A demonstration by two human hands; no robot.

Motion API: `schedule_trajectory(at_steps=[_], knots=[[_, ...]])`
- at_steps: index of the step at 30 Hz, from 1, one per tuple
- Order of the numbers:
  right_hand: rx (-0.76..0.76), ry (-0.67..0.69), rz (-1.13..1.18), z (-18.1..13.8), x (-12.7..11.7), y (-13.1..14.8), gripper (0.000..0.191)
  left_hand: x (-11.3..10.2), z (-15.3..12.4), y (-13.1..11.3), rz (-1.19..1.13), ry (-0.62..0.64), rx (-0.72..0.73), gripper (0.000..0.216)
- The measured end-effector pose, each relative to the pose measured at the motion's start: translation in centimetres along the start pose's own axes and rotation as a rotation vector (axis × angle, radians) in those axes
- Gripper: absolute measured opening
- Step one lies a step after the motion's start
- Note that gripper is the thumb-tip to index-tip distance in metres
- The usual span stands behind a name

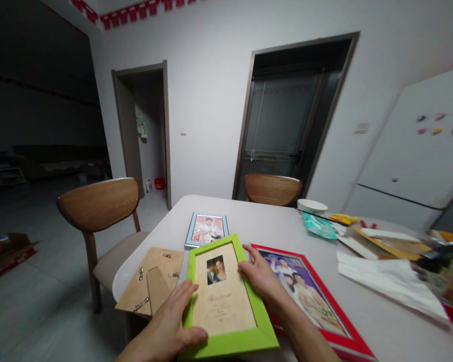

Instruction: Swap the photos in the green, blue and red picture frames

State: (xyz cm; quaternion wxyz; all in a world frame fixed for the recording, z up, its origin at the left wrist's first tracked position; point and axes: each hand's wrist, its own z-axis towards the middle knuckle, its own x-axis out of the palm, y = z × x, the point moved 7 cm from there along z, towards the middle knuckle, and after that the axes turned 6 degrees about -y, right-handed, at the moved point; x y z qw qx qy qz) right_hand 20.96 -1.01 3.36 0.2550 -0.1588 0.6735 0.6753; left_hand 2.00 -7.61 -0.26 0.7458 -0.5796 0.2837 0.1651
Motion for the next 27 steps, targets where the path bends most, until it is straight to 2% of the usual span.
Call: schedule_trajectory(at_steps=[2, 5, 8, 11, 13, 15, 18, 20, 24, 27], knots=[[0.003, 0.053, 0.170, -1.1, 0.5, 1.0, 0.064, 0.3, 0.5, -1.3, -0.046, 0.038, 0.037, 0.085], [-0.040, 0.010, 0.244, -2.3, 0.5, 2.7, 0.066, 0.4, 1.1, -4.1, -0.056, 0.018, 0.154, 0.094], [-0.045, -0.013, 0.286, -2.5, 0.5, 3.3, 0.067, 0.0, 0.9, -6.4, -0.040, -0.089, 0.317, 0.075], [-0.013, -0.002, 0.353, -1.9, 0.5, 2.3, 0.069, -1.2, 0.2, -7.0, -0.046, -0.212, 0.433, 0.054], [0.028, 0.014, 0.349, -1.4, 0.6, 0.9, 0.070, -2.6, 0.0, -6.1, -0.060, -0.309, 0.388, 0.050], [0.028, 0.031, 0.231, -0.9, 0.7, -0.5, 0.068, -4.5, 0.1, -4.2, -0.101, -0.413, 0.255, 0.048], [-0.089, 0.003, -0.079, -0.3, 0.6, -1.3, 0.061, -7.1, -0.2, -0.7, -0.192, -0.535, 0.055, 0.048], [-0.179, -0.049, -0.267, -0.2, 0.5, -1.3, 0.054, -8.0, -0.7, 1.6, -0.205, -0.573, -0.037, 0.048], [-0.253, -0.053, -0.512, -0.4, 1.5, -1.4, 0.047, -7.7, -1.7, 5.2, -0.118, -0.504, -0.161, 0.048], [-0.265, -0.024, -0.641, -0.5, 2.5, -1.8, 0.046, -7.0, -2.1, 6.0, -0.016, -0.419, -0.151, 0.047]])
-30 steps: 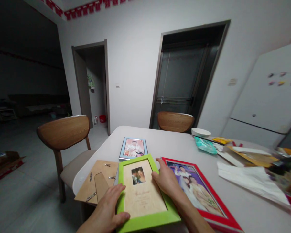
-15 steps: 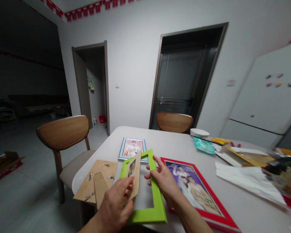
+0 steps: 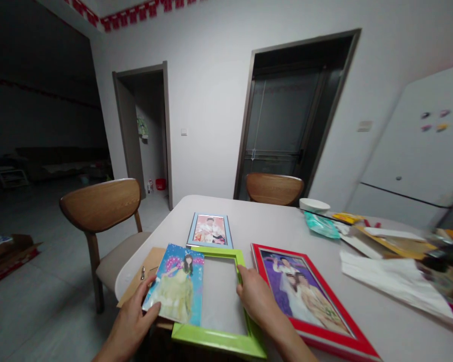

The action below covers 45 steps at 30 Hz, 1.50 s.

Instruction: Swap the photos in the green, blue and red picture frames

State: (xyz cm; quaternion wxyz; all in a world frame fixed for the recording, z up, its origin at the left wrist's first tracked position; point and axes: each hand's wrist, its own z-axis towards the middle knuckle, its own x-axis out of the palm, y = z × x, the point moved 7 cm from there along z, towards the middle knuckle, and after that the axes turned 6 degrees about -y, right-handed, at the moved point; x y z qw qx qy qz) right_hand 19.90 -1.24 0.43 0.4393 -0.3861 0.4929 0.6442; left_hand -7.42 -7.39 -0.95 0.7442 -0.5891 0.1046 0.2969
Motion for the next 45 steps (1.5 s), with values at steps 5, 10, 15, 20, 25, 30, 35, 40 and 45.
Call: schedule_trajectory(at_steps=[5, 10, 15, 20, 25, 30, 35, 40, 45], knots=[[-0.042, 0.011, -0.054, -0.1, 1.2, 0.1, 0.043, -0.1, 0.0, -0.7, 0.162, 0.024, 0.117, 0.046], [-0.120, -0.092, -0.015, -0.7, 0.4, 1.6, 0.040, -0.6, 0.3, -1.2, 0.194, 0.023, 0.128, 0.044], [-0.079, -0.006, 0.254, -1.7, 0.6, 3.8, 0.042, -0.9, 0.3, -1.4, 0.202, 0.021, 0.126, 0.044], [0.026, 0.085, 0.543, -1.4, 2.4, 5.3, 0.044, 0.1, 0.2, -1.1, 0.237, 0.057, 0.130, 0.048], [0.227, 0.126, 0.981, -0.9, 5.0, 6.3, 0.064, 0.9, 0.1, -0.7, 0.238, 0.081, 0.130, 0.048], [0.387, 0.308, 1.505, -1.8, 6.3, 8.2, 0.062, 0.7, 0.2, -1.1, 0.098, 0.146, 0.072, 0.049], [0.356, 0.336, 1.651, -1.8, 5.0, 9.1, 0.038, 0.2, 0.5, -1.3, 0.102, 0.135, 0.054, 0.047], [0.348, 0.166, 1.566, -1.3, 2.7, 8.6, 0.037, 0.1, -0.2, -3.8, 0.220, -0.009, 0.307, 0.057], [0.242, 0.111, 1.543, -1.5, -0.4, 9.7, 0.042, 2.9, -1.5, -7.8, 0.216, 0.001, 0.632, 0.069]])
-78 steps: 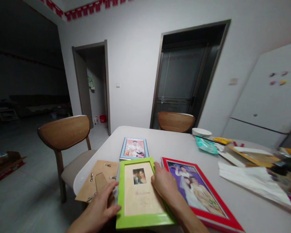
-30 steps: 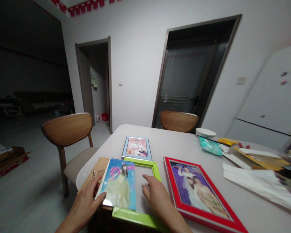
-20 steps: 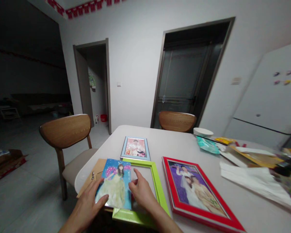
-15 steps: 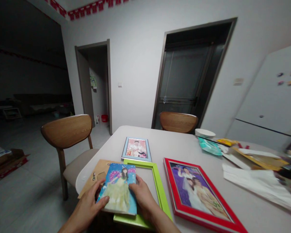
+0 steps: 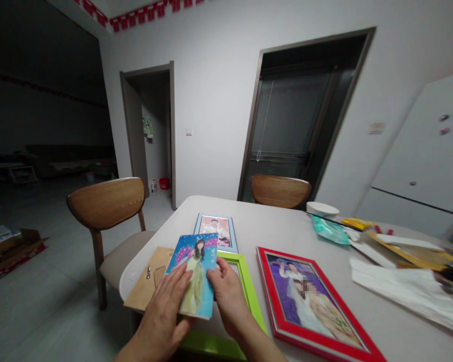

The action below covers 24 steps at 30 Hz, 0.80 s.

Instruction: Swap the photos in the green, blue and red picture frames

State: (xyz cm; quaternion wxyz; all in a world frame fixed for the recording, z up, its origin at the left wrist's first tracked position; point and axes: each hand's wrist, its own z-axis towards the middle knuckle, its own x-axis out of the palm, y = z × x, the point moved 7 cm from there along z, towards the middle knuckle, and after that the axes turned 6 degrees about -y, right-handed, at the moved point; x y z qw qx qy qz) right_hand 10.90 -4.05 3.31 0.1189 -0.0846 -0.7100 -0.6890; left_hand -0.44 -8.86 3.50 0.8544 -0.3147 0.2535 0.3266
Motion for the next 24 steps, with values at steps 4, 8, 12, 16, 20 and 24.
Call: schedule_trajectory(at_steps=[4, 8, 12, 16, 20, 24], knots=[[-0.055, 0.060, -0.047, -1.0, 1.2, 1.8, 0.048, -0.4, 1.2, -0.9, -0.118, -0.165, 0.101, 0.053], [-0.029, 0.026, -0.125, -0.8, 0.1, 0.5, 0.043, -1.5, 1.7, 1.3, -0.452, -0.332, -0.202, 0.031], [0.197, -0.114, -0.096, -0.1, -2.4, -3.8, 0.037, -0.6, 0.6, 3.1, -0.837, -0.471, -0.673, 0.027], [0.146, -0.166, 0.228, 0.8, -3.7, -4.2, 0.032, 1.1, 0.2, 1.6, -1.046, -0.479, -0.759, 0.032], [0.048, -0.199, 0.329, 1.5, -4.8, -2.9, 0.028, 3.4, -0.1, 0.4, -1.215, -0.375, -0.820, 0.035], [0.027, -0.211, 0.229, 1.5, -5.5, -2.4, 0.032, 4.8, -0.6, 0.8, -1.247, -0.362, -0.878, 0.041]])
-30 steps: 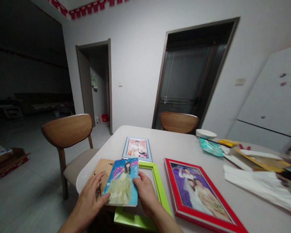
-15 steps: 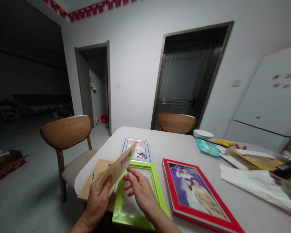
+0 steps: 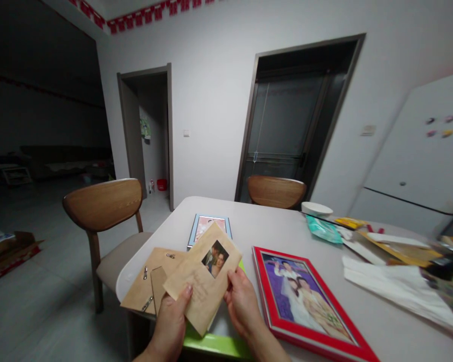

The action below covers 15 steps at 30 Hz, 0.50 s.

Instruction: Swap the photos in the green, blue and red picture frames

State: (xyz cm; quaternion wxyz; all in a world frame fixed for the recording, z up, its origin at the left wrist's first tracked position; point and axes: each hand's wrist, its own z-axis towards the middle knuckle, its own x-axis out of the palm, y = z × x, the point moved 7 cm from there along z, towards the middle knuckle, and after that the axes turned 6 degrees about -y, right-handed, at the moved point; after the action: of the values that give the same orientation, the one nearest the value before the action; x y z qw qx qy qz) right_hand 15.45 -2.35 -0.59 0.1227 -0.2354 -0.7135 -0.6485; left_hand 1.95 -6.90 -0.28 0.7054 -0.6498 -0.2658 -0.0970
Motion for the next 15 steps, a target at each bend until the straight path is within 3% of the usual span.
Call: schedule_trajectory(at_steps=[3, 8, 15], knots=[[0.004, -0.010, -0.151, 0.2, -0.7, 0.8, 0.033, -0.4, 0.8, 0.2, 0.079, 0.063, 0.012, 0.047], [0.022, -0.052, -0.410, 1.4, -3.1, 2.7, 0.037, -2.2, 1.9, -0.8, 0.407, 0.063, 0.186, 0.047], [-0.016, 0.059, -0.612, 3.3, -3.6, 1.7, 0.045, -0.4, -0.7, -0.3, 1.018, 0.396, 0.289, 0.051]])
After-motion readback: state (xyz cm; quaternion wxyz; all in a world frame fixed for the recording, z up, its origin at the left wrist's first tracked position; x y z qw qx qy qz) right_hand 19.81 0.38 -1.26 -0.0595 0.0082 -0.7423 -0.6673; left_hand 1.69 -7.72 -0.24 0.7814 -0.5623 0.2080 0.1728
